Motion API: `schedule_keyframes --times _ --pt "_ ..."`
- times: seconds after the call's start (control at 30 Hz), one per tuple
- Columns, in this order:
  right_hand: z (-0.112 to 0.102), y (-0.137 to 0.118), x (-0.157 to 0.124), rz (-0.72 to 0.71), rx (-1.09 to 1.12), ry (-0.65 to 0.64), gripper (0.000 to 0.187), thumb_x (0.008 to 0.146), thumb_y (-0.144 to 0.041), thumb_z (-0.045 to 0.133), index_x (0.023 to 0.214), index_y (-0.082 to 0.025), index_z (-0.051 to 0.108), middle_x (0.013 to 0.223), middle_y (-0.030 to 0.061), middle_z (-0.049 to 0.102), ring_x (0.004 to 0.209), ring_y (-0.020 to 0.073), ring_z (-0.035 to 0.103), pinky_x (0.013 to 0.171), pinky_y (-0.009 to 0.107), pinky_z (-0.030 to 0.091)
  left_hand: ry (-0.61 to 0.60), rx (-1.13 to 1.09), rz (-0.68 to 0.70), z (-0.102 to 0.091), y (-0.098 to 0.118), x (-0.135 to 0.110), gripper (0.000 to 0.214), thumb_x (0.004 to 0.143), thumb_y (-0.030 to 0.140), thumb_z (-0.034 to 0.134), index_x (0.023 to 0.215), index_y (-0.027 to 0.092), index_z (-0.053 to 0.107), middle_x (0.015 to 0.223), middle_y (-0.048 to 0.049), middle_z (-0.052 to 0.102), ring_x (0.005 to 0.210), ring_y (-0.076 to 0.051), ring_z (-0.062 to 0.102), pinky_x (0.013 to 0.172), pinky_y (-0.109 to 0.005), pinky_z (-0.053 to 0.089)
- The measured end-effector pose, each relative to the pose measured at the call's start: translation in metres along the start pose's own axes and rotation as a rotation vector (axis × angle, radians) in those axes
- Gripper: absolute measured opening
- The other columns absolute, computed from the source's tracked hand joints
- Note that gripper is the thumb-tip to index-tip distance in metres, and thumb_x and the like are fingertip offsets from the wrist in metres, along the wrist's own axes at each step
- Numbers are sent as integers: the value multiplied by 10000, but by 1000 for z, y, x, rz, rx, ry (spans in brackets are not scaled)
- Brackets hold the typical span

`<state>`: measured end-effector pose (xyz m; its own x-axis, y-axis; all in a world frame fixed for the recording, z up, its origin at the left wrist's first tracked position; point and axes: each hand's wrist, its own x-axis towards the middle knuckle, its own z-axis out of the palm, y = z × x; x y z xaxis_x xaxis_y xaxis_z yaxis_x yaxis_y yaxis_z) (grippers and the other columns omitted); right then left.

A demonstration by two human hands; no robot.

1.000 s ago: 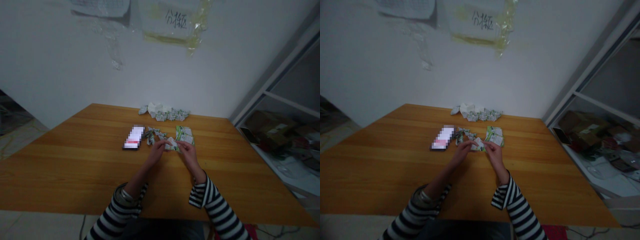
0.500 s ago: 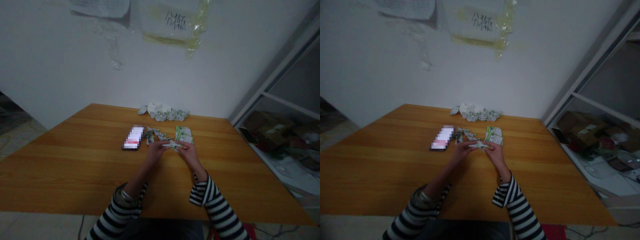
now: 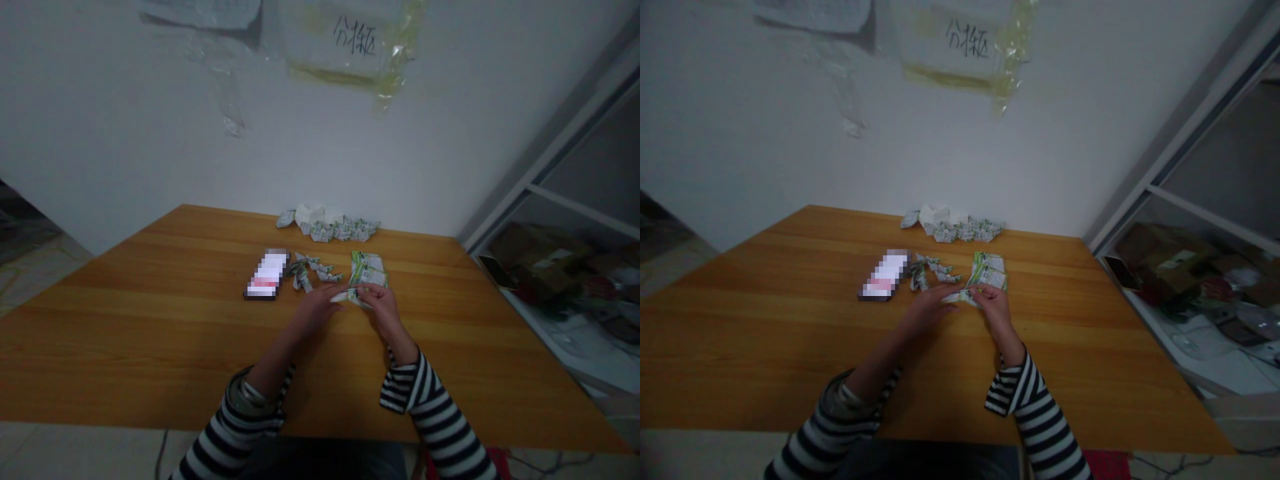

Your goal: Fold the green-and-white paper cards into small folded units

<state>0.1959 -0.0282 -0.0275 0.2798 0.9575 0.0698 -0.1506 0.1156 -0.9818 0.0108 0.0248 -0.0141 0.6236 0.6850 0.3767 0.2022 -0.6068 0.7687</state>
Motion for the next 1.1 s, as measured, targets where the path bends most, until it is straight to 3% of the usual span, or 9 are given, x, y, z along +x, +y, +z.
schedule_keyframes --times 0.1,0.3,0.5,0.63,0.73,0.9,1.0,1.1 --pt "-1 -6 -1 55 0 -39 297 635 -432 814 790 -183 765 737 47 751 629 180 657 633 294 509 -8 11 -7 0 2 -1 412 806 111 553 1186 219 674 1142 -82 714 1039 -271 660 929 -381 481" --pt "4 -5 -2 68 19 -58 312 584 -407 846 788 -188 762 742 46 755 651 189 675 671 312 528 29 48 -42 3 1 -2 361 769 95 543 1059 192 734 981 -84 760 901 -253 700 817 -341 520" --pt "1 0 2 69 24 26 324 544 -395 863 748 -172 746 685 48 749 578 172 675 624 288 541 78 400 -144 1 7 -2 385 821 92 493 1122 201 707 1001 -95 755 877 -229 699 809 -331 518" --pt "3 -2 1 121 48 -47 415 568 -432 851 880 -186 732 716 51 756 620 196 706 631 301 562 42 486 -128 1 8 -2 389 857 96 457 1147 210 689 1004 -85 752 874 -206 695 801 -302 518" --pt "8 -1 -3 182 83 -91 431 600 -456 829 926 -197 719 767 57 764 652 210 720 660 332 577 -14 442 -77 3 6 -2 417 845 75 448 1173 198 674 1045 -98 740 905 -215 690 821 -315 520" --pt "8 5 -1 177 86 -59 385 496 -406 879 769 -172 742 732 48 759 618 197 700 657 330 575 -83 225 -40 6 4 -1 424 803 74 500 1177 173 674 1106 -116 721 958 -238 677 862 -331 501" --pt "0 8 4 113 1 -39 355 504 -401 869 738 -161 749 682 48 747 558 181 666 572 294 545 -114 25 -24 9 6 -2 352 835 212 567 1169 185 674 1040 -69 740 873 -211 673 790 -284 496" --pt "-4 10 8 46 -104 -35 305 539 -396 842 716 -164 751 637 42 732 524 172 643 514 269 513 -97 -24 -72 11 7 -1 329 882 366 529 1059 161 715 842 -28 732 720 -174 622 659 -242 453"
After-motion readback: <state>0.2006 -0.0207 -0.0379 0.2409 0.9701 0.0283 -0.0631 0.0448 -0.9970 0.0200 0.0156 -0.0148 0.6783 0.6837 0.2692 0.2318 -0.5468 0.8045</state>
